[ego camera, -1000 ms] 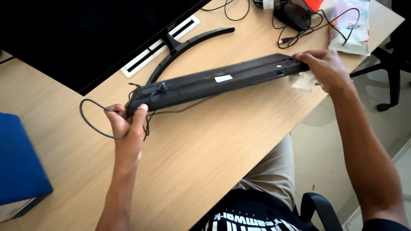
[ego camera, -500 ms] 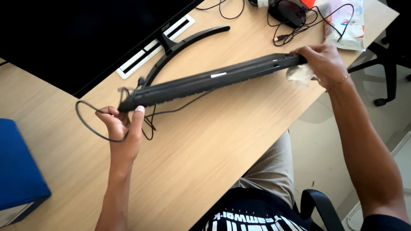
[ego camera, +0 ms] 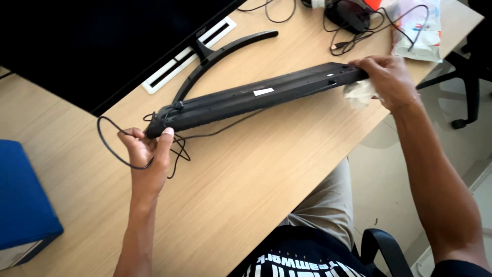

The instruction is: Cleaning a computer monitor and keyboard using a wipe.

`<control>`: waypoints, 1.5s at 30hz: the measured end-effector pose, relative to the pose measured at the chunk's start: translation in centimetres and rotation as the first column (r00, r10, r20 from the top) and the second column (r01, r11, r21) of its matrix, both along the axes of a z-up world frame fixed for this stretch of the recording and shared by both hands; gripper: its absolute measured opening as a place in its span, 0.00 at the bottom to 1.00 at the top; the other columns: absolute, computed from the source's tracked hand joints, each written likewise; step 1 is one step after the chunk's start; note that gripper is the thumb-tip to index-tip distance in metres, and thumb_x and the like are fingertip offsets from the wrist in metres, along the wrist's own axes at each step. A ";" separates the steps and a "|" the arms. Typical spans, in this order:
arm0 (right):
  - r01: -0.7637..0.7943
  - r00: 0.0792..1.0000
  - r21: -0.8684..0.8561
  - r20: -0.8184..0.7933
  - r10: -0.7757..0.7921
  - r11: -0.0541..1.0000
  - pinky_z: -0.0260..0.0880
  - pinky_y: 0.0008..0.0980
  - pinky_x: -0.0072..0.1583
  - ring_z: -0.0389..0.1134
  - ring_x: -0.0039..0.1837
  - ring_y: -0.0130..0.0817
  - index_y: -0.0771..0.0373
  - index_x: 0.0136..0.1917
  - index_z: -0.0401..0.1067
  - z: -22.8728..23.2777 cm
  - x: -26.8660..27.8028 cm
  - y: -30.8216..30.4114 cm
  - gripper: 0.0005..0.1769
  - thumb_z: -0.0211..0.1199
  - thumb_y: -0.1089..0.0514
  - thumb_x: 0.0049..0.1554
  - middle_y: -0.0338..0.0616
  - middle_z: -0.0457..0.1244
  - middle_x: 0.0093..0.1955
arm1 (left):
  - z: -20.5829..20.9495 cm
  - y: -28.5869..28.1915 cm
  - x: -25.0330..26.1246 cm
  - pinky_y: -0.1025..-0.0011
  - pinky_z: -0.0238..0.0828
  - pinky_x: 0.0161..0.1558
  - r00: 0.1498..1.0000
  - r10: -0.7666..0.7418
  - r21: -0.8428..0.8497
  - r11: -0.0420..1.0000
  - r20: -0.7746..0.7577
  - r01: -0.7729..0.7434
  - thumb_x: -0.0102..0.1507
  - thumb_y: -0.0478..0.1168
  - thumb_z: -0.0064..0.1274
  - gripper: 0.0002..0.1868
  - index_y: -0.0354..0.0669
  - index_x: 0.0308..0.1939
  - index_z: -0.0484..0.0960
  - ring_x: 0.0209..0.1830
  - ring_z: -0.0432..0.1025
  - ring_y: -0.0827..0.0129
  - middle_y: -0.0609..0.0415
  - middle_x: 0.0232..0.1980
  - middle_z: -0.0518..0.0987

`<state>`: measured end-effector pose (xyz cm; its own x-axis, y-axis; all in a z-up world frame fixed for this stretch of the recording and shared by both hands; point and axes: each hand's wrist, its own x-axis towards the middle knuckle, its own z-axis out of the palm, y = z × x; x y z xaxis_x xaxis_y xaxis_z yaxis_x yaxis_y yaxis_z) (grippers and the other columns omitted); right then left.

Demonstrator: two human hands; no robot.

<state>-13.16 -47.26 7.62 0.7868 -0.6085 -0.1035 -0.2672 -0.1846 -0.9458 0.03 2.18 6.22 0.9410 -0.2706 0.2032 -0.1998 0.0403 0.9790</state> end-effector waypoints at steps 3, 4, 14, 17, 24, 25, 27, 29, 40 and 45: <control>-0.059 0.996 -0.049 0.068 0.062 0.997 0.60 0.21 0.36 0.62 0.35 0.16 0.67 0.57 0.80 -1.3 0.2 -1.2 0.15 0.59 0.55 0.68 0.36 0.68 0.41 | -0.4 0.1 0.2 0.80 0.54 0.34 1.000 0.010 -0.002 1.000 -0.015 -0.010 0.71 0.33 0.55 0.24 0.49 0.49 0.49 0.36 0.57 0.84 0.60 0.42 0.63; -0.119 0.975 -0.061 0.184 0.129 0.991 0.66 0.18 0.42 0.67 0.41 0.14 0.70 0.59 0.79 -1.9 0.3 -1.6 0.14 0.60 0.57 0.70 0.35 0.70 0.46 | -0.6 0.1 0.3 0.80 0.53 0.33 1.000 0.007 -0.011 1.000 -0.021 -0.007 0.70 0.32 0.55 0.24 0.49 0.49 0.50 0.36 0.56 0.84 0.60 0.42 0.62; 0.016 0.994 -0.247 -0.101 -0.042 0.969 0.50 0.30 0.29 0.50 0.28 0.26 0.65 0.52 0.80 3.0 -0.1 1.7 0.15 0.62 0.51 0.68 0.41 0.54 0.29 | -0.3 0.4 0.7 0.80 0.54 0.33 1.000 0.012 -0.053 0.999 0.000 -0.012 0.70 0.33 0.55 0.23 0.48 0.48 0.50 0.35 0.57 0.83 0.60 0.40 0.63; -0.010 1.000 -0.232 0.019 0.015 0.973 0.54 0.24 0.30 0.55 0.29 0.19 0.62 0.51 0.79 0.9 0.1 -0.2 0.13 0.58 0.53 0.65 0.36 0.63 0.34 | -0.2 0.2 0.6 0.80 0.56 0.34 1.000 -0.021 -0.070 0.997 -0.010 0.020 0.70 0.33 0.54 0.23 0.48 0.47 0.49 0.36 0.57 0.83 0.59 0.42 0.66; -0.005 0.989 -0.131 0.148 0.024 0.991 0.63 0.23 0.34 0.66 0.35 0.25 0.64 0.56 0.79 -1.8 0.9 -2.1 0.12 0.57 0.57 0.71 0.41 0.68 0.42 | 0.5 0.1 0.4 0.79 0.57 0.34 0.999 0.008 0.008 1.000 -0.052 -0.007 0.69 0.34 0.55 0.24 0.47 0.46 0.49 0.36 0.58 0.81 0.56 0.40 0.66; 0.011 0.982 -0.125 0.189 0.013 0.992 0.66 0.21 0.36 0.68 0.37 0.23 0.63 0.58 0.79 -1.2 0.8 -1.4 0.12 0.57 0.57 0.70 0.40 0.69 0.45 | 0.7 0.0 0.5 0.79 0.58 0.33 0.997 0.002 0.014 1.000 -0.083 -0.001 0.69 0.35 0.55 0.24 0.47 0.46 0.49 0.35 0.58 0.81 0.56 0.40 0.68; 0.017 0.988 -0.134 0.152 0.004 0.991 0.63 0.22 0.33 0.66 0.34 0.24 0.64 0.56 0.79 -1.8 0.8 -2.1 0.12 0.56 0.57 0.69 0.40 0.68 0.42 | -0.2 0.3 0.9 0.79 0.58 0.34 0.996 -0.009 0.010 1.000 -0.090 0.010 0.69 0.35 0.54 0.24 0.47 0.46 0.49 0.35 0.58 0.81 0.56 0.41 0.69; 0.020 0.994 -0.144 0.113 -0.004 0.989 0.61 0.23 0.30 0.64 0.31 0.25 0.65 0.53 0.78 -3.1 0.7 -3.6 0.13 0.56 0.57 0.67 0.41 0.66 0.39 | -0.8 0.3 1.2 0.79 0.58 0.34 0.995 -0.020 0.003 1.000 -0.098 0.020 0.69 0.35 0.54 0.24 0.46 0.45 0.49 0.36 0.58 0.81 0.56 0.41 0.69; -0.041 0.989 -0.070 0.141 0.050 0.997 0.66 0.24 0.34 0.68 0.37 0.27 0.67 0.57 0.78 -3.3 0.1 -3.2 0.13 0.55 0.59 0.71 0.45 0.69 0.44 | -1.1 0.7 1.4 0.79 0.54 0.31 0.994 -0.007 -0.027 1.000 -0.105 0.004 0.69 0.35 0.55 0.23 0.46 0.46 0.50 0.34 0.55 0.82 0.56 0.40 0.67; 0.008 0.984 -0.072 0.176 0.005 0.997 0.65 0.22 0.33 0.66 0.36 0.24 0.66 0.58 0.77 -1.4 0.0 -0.8 0.12 0.57 0.58 0.69 0.42 0.68 0.44 | -0.7 0.6 1.1 0.79 0.52 0.30 0.992 0.013 -0.007 1.000 -0.128 -0.014 0.68 0.35 0.55 0.23 0.46 0.46 0.50 0.32 0.54 0.82 0.57 0.39 0.69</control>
<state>-13.21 -48.06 6.21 0.7880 -0.6104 0.0804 -0.0985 -0.2540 -0.9622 1.12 2.79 5.56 0.9629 -0.2568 0.0825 -0.0730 0.0462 0.9963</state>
